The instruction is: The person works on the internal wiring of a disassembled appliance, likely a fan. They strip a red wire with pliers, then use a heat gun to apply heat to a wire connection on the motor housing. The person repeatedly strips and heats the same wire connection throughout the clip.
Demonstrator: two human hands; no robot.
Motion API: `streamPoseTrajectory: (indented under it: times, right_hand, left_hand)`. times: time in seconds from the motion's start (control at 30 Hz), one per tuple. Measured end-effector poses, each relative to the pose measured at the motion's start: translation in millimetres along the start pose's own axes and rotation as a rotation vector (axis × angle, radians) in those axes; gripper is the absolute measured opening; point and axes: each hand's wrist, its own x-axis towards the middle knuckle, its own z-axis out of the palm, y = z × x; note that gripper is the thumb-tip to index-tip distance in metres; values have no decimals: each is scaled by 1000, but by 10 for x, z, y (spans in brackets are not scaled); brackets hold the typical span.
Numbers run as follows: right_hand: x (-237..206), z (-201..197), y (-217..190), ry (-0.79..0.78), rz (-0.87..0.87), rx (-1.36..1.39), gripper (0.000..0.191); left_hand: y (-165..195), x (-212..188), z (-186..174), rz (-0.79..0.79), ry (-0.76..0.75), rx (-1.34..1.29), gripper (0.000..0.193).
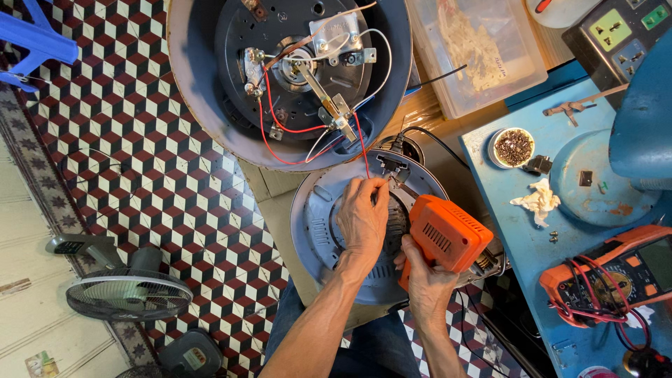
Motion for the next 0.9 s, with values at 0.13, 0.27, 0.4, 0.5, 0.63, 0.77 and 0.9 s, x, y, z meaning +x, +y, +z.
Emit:
streamPoseTrajectory:
  times: [0.13, 0.27, 0.4, 0.5, 0.63, 0.77, 0.9]
  right_hand:
    - [11, 4, -23, 2, 3, 18, 19]
    - [22, 8, -54, 5, 5, 20, 19]
    - [14, 2, -75, 0, 9, 13, 19]
    - [5, 1, -79, -5, 18, 17, 18]
    - [6, 3, -71, -27, 2, 61, 17]
    - [9, -1, -51, -27, 2, 78, 16]
    - [12, -2, -25, -32, 1, 82, 17]
  left_hand:
    - [7, -2, -5, -8, 6, -4, 9]
    - [16, -4, 1, -7, 9, -3, 9]
    - [17, -2, -3, 2, 19, 2, 9]
    - [12, -7, -14, 14, 3, -12, 9]
    - [16, -1, 0, 4, 20, -11, 9]
    - [9, 0, 5, 11, 22, 0, 8]
    - [4, 9, 11, -19, 13, 19, 9]
